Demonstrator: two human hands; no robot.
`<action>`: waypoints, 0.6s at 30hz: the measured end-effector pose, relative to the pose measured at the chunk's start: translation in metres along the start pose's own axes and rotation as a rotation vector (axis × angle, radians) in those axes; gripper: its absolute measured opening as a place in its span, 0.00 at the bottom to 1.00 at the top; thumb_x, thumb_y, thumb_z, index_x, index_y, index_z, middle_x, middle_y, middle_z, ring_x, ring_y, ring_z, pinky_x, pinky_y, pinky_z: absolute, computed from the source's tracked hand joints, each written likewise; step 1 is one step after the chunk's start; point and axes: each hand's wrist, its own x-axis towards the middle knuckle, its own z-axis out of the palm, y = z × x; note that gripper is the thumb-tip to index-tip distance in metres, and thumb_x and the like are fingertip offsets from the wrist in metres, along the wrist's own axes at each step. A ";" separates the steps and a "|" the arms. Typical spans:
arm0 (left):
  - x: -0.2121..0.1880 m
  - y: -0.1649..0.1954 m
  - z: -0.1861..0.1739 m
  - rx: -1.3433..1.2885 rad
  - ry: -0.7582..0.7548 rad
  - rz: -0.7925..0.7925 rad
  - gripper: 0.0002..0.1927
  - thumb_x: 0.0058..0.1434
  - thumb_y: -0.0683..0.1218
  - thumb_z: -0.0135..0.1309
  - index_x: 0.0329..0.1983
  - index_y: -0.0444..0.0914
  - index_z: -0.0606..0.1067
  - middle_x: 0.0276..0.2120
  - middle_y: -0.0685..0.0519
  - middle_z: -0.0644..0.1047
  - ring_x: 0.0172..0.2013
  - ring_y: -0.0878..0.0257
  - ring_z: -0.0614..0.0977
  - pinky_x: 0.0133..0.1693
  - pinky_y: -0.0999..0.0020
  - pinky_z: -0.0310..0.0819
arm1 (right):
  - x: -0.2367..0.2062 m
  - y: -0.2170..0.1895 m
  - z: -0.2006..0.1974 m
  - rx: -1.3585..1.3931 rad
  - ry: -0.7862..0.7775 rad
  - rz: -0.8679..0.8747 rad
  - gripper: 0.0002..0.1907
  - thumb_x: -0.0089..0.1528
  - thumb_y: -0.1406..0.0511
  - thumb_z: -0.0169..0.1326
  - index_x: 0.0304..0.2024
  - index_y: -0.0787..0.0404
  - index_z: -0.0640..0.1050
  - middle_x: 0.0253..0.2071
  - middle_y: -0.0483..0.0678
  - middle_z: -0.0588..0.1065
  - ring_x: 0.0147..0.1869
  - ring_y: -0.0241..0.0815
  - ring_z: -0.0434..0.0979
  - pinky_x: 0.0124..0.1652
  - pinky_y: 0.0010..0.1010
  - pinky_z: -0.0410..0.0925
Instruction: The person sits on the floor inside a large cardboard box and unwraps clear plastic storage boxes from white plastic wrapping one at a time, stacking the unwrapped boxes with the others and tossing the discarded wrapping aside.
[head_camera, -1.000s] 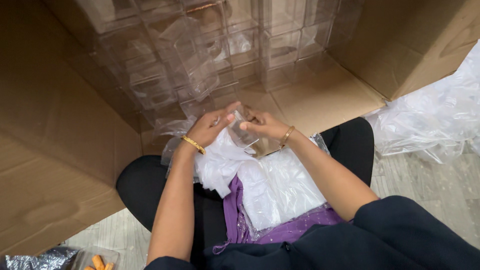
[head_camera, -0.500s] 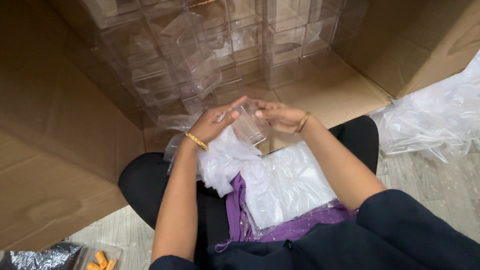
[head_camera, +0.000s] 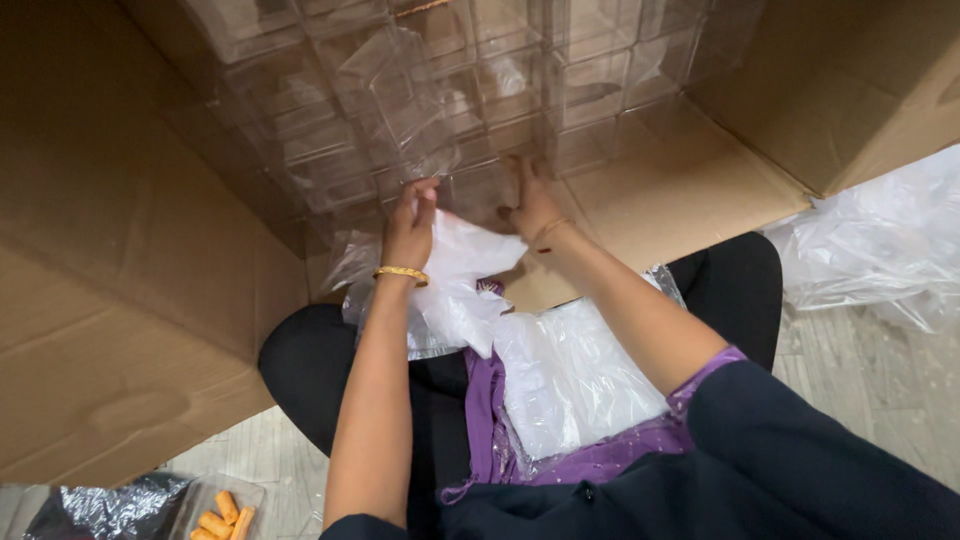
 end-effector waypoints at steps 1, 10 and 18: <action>0.001 0.004 0.000 -0.003 0.009 -0.014 0.20 0.75 0.56 0.42 0.55 0.38 0.75 0.50 0.46 0.81 0.52 0.53 0.81 0.54 0.61 0.72 | 0.000 -0.003 -0.007 -0.028 0.024 0.033 0.40 0.55 0.72 0.63 0.69 0.58 0.65 0.59 0.60 0.74 0.62 0.56 0.73 0.58 0.42 0.68; -0.003 0.021 0.005 -0.252 -0.108 -0.176 0.18 0.74 0.52 0.45 0.41 0.36 0.81 0.38 0.51 0.83 0.41 0.63 0.82 0.48 0.67 0.75 | -0.018 -0.001 -0.013 0.335 -0.416 -0.073 0.17 0.61 0.64 0.65 0.50 0.67 0.80 0.45 0.50 0.80 0.48 0.35 0.79 0.48 0.28 0.72; -0.005 0.014 0.009 -0.226 -0.210 0.010 0.08 0.60 0.45 0.65 0.40 0.37 0.81 0.40 0.56 0.84 0.41 0.68 0.82 0.46 0.71 0.76 | -0.023 0.020 -0.014 0.342 -0.235 0.025 0.08 0.64 0.67 0.61 0.43 0.65 0.84 0.36 0.44 0.80 0.36 0.30 0.73 0.36 0.23 0.67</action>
